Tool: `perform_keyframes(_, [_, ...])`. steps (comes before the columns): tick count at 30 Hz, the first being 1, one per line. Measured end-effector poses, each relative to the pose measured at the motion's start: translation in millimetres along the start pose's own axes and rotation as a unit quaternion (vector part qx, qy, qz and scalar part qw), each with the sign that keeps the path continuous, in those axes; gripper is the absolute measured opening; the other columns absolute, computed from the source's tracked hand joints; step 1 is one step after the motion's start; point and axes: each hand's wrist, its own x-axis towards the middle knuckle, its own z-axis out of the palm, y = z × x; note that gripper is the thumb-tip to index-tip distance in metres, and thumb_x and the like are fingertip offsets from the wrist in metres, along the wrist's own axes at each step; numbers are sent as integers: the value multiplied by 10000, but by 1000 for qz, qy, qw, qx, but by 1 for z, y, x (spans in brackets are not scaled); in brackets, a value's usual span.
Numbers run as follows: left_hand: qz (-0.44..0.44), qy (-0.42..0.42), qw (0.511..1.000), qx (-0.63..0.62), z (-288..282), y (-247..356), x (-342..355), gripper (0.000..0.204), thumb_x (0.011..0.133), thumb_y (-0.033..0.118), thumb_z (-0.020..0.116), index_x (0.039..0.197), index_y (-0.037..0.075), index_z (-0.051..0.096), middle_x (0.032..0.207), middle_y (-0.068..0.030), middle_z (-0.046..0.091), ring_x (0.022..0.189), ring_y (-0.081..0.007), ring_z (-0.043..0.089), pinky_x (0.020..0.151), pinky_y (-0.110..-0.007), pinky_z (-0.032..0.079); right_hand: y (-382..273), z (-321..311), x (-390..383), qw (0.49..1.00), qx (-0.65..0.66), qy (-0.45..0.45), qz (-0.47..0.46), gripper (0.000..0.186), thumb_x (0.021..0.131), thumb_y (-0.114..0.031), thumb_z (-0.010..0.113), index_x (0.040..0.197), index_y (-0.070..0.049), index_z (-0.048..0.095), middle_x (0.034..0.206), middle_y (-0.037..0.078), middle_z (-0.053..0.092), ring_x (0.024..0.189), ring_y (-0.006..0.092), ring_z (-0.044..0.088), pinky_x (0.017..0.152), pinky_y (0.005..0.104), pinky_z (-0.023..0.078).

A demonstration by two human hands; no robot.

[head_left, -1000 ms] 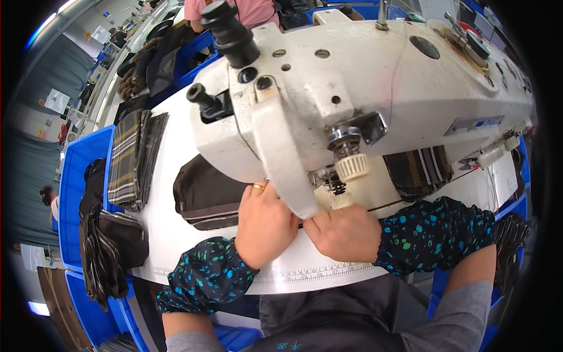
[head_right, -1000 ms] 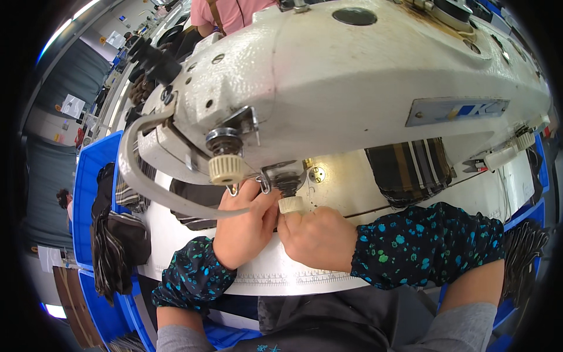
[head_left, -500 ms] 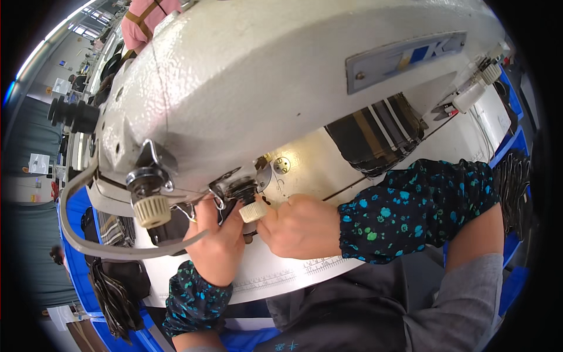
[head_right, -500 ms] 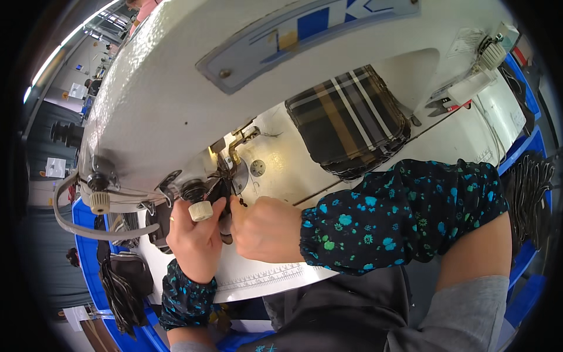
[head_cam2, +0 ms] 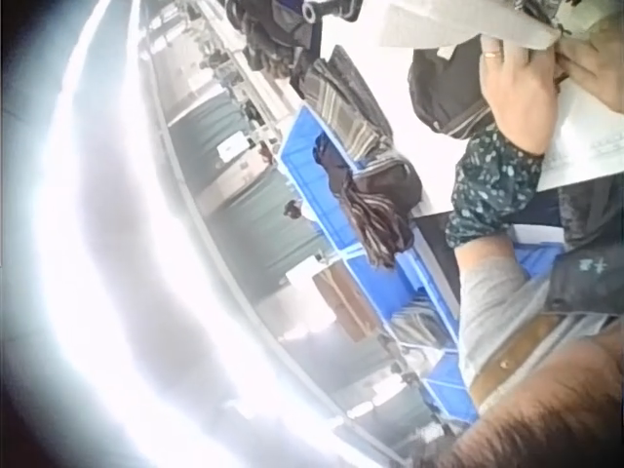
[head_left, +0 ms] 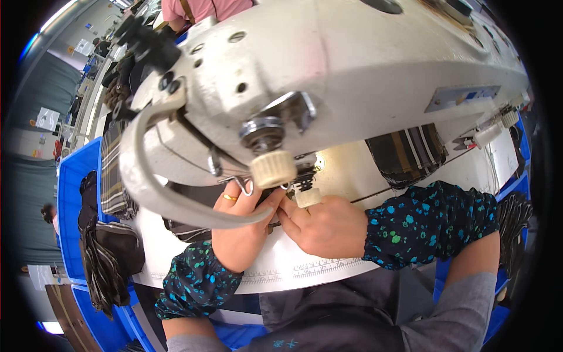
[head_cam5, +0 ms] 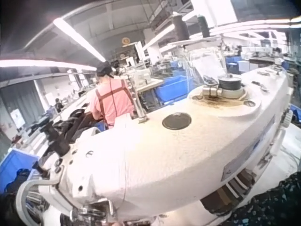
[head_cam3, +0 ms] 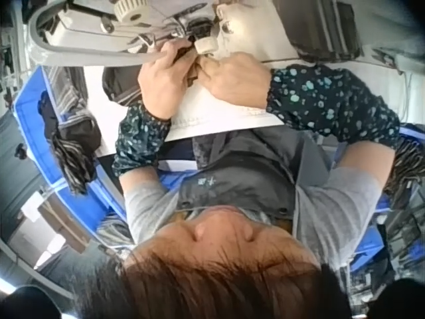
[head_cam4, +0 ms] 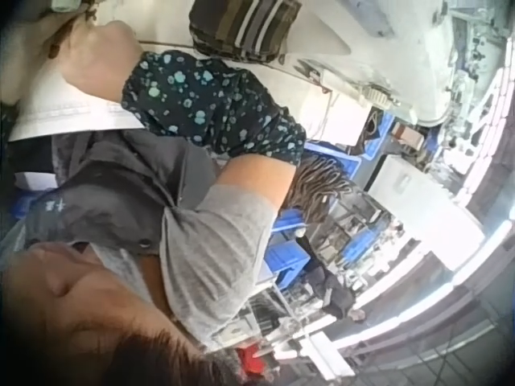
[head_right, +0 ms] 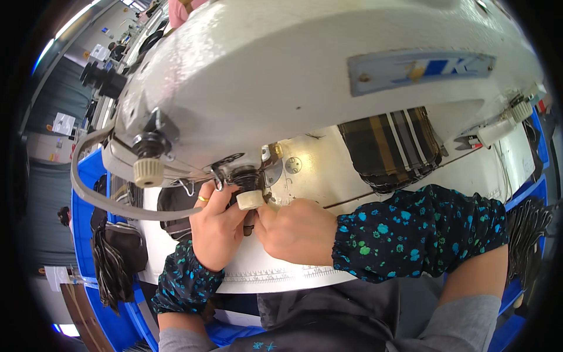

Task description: Sewing parts of a leather or fabric clutch bag using an industrial sewing machine.

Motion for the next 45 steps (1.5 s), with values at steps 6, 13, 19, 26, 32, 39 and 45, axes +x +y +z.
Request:
perform_keyframes(6, [-20,-40,999,-23,-4,3,1,390,670,68,724,1059,91,734,1082,-9,660,890,-229,620,691,-359,549,0,-4,2,999,21,28,-4,273,801,-127,650,1010,41,701,742,51,572,540,148,615,430,299,456])
perform_keyframes(13, [-53,-83,994,-49,-8,5,6,413,686,48,753,1098,76,744,1045,-8,662,881,-240,650,668,-355,565,3,-7,0,1000,-5,9,-22,391,805,-131,639,1142,59,704,729,41,566,537,132,601,430,289,454])
perform_keyframes(19, [-57,-69,995,-39,-4,4,12,320,762,121,691,1080,87,713,988,-12,607,952,-244,641,593,-360,571,8,0,1,999,-29,33,-7,417,820,-142,620,1182,55,689,687,15,541,495,126,571,439,302,447])
perform_keyframes(26, [-90,-127,985,-78,-7,3,21,298,779,99,705,1074,52,705,998,-72,663,931,-316,668,660,-414,580,15,9,0,998,-41,34,18,474,806,-158,618,1230,51,660,566,-9,536,458,149,545,451,316,420])
perform_keyframes(32, [-78,-114,970,-198,-19,-13,26,261,773,61,670,1028,31,715,897,-139,686,815,-374,670,706,-441,571,15,1,2,997,-62,44,20,430,791,-167,639,1177,19,673,602,-14,574,473,156,557,454,325,417])
perform_keyframes(39, [-53,-138,972,-184,-21,-17,24,346,768,103,720,1105,31,754,948,-152,689,724,-348,689,622,-405,560,11,-4,4,999,-6,46,5,314,823,-168,647,1087,-2,672,1035,106,700,536,149,635,468,311,487])
perform_keyframes(45, [-10,-113,980,-162,-23,-17,27,352,777,121,701,1113,31,756,955,-141,678,733,-341,681,643,-397,556,13,-8,7,999,-9,35,-5,271,822,-153,646,1046,-1,667,889,74,712,556,152,659,467,305,495])
